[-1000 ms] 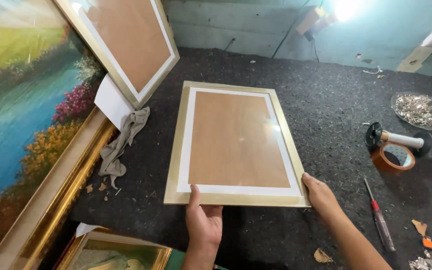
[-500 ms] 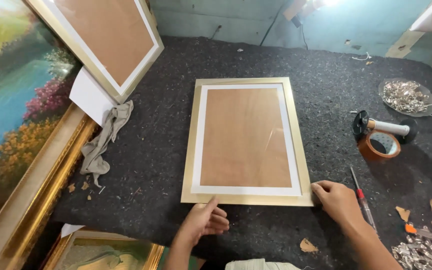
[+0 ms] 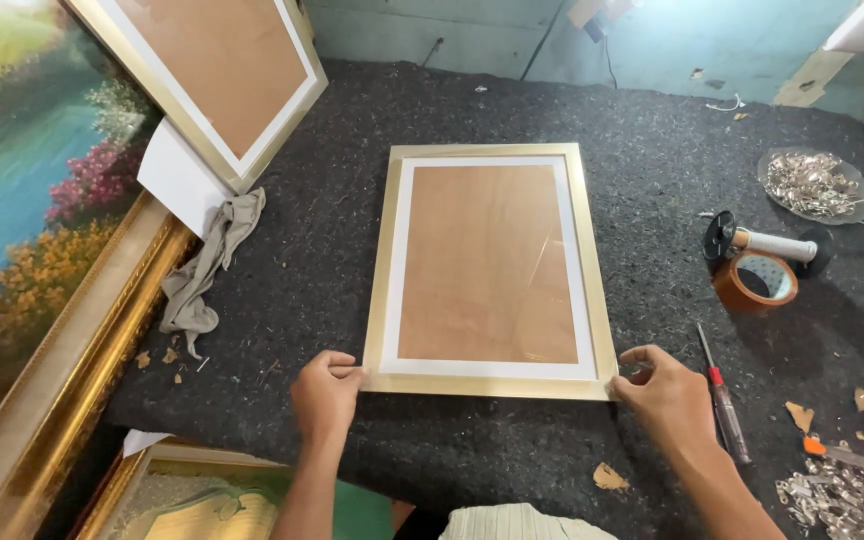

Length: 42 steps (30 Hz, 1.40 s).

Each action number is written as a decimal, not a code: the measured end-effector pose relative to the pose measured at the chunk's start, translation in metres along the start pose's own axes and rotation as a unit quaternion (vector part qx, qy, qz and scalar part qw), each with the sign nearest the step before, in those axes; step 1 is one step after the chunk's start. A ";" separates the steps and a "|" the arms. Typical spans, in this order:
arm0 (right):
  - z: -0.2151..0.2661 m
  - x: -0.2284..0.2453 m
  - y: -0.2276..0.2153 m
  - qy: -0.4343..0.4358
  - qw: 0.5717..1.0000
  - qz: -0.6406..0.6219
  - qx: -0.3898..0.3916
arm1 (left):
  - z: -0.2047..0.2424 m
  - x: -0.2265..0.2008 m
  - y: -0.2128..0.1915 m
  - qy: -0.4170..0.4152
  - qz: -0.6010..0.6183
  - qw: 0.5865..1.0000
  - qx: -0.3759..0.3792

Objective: Removing the back of picture frames and polishing the glass with a cloth

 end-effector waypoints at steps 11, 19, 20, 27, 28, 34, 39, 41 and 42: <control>0.013 0.031 0.013 0.210 0.921 -0.320 0.066 | -0.006 -0.003 0.004 -0.048 0.024 0.998 0.029; 0.021 0.041 0.028 0.210 0.900 -0.370 0.097 | -0.008 -0.013 -0.002 -0.061 -0.026 0.997 0.033; 0.021 0.044 0.028 0.210 0.897 -0.376 0.102 | -0.010 -0.013 0.000 -0.069 -0.032 0.996 0.043; 0.029 0.063 0.023 0.191 0.904 -0.365 0.120 | -0.001 -0.022 0.044 -0.139 0.222 0.960 0.099; 0.029 0.060 0.030 0.191 0.904 -0.365 0.119 | 0.008 -0.029 0.048 -0.138 0.222 0.960 0.100; 0.035 0.068 0.043 0.089 0.925 -0.339 0.148 | 0.063 -0.070 0.069 -0.189 0.286 0.901 0.266; 0.039 0.051 0.062 -0.039 0.965 -0.209 0.152 | 0.081 -0.071 0.092 -0.190 0.301 0.867 0.350; 0.044 0.053 0.047 -0.070 0.956 -0.222 0.176 | 0.081 -0.066 0.100 -0.135 0.267 0.884 0.359; 0.047 0.053 0.040 -0.101 0.946 -0.235 0.201 | 0.082 -0.063 0.104 -0.080 0.233 0.898 0.365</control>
Point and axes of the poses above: each hand's wrist, its own z-axis away from the middle knuckle, its own y-axis out of the palm, x = y × z, the point moved 1 cm from there along -z, towards the middle knuckle, and after that the axes turned 15 degrees about -x, right-handed, at the moved point
